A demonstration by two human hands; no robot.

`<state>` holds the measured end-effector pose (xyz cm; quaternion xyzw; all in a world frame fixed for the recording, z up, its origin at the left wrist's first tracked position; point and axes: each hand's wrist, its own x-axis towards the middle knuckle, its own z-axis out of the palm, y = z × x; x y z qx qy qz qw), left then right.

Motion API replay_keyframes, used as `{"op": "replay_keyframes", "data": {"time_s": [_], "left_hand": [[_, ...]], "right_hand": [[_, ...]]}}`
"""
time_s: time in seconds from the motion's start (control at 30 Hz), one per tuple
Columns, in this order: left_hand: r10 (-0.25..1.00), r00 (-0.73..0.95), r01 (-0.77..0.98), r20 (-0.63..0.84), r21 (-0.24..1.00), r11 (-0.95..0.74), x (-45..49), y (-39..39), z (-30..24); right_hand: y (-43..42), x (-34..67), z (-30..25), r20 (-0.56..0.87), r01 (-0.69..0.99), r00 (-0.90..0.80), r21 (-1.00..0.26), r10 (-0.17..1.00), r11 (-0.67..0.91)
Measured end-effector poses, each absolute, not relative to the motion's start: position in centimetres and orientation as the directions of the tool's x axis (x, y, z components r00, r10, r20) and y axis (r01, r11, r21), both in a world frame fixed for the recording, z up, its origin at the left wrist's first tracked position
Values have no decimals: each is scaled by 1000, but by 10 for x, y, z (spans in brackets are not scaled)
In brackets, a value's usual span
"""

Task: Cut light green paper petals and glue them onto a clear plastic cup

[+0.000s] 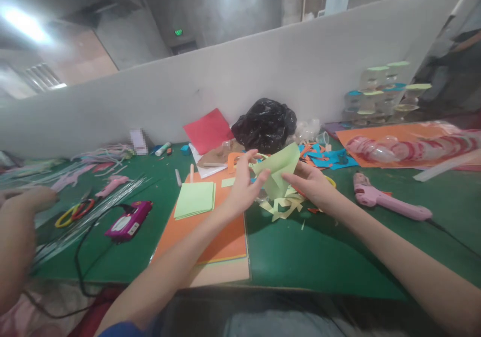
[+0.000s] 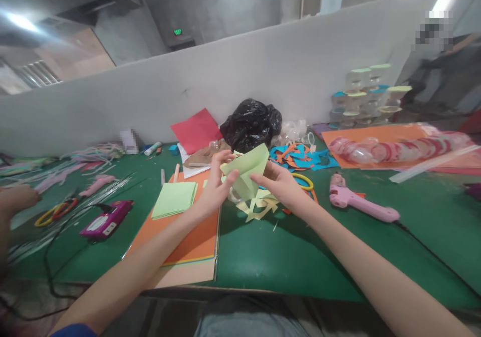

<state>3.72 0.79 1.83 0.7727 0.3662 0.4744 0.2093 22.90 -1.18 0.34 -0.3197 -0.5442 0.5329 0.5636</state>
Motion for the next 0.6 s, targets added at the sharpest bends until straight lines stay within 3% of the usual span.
{"op": "replay_keyframes", "data": {"time_s": [0.07, 0.13, 0.33, 0.5, 0.6], "left_hand": [[864, 339, 307, 374, 824, -477, 38, 8, 21], [887, 379, 272, 263, 885, -379, 39, 9, 23], [823, 526, 77, 216, 951, -299, 40, 7, 27], [745, 659, 43, 104, 984, -175, 39, 3, 27], [748, 656, 54, 105, 981, -185, 40, 2, 24]], "right_hand": [[-10, 229, 2, 254, -203, -156, -954, 955, 220], [-9, 229, 1, 235, -129, -139, -967, 962, 218], [-13, 228, 4, 187, -52, -132, -982, 973, 181], [-17, 225, 7, 181, 61, -84, -981, 980, 187], [-17, 225, 6, 169, 83, -66, -981, 983, 174]]}}
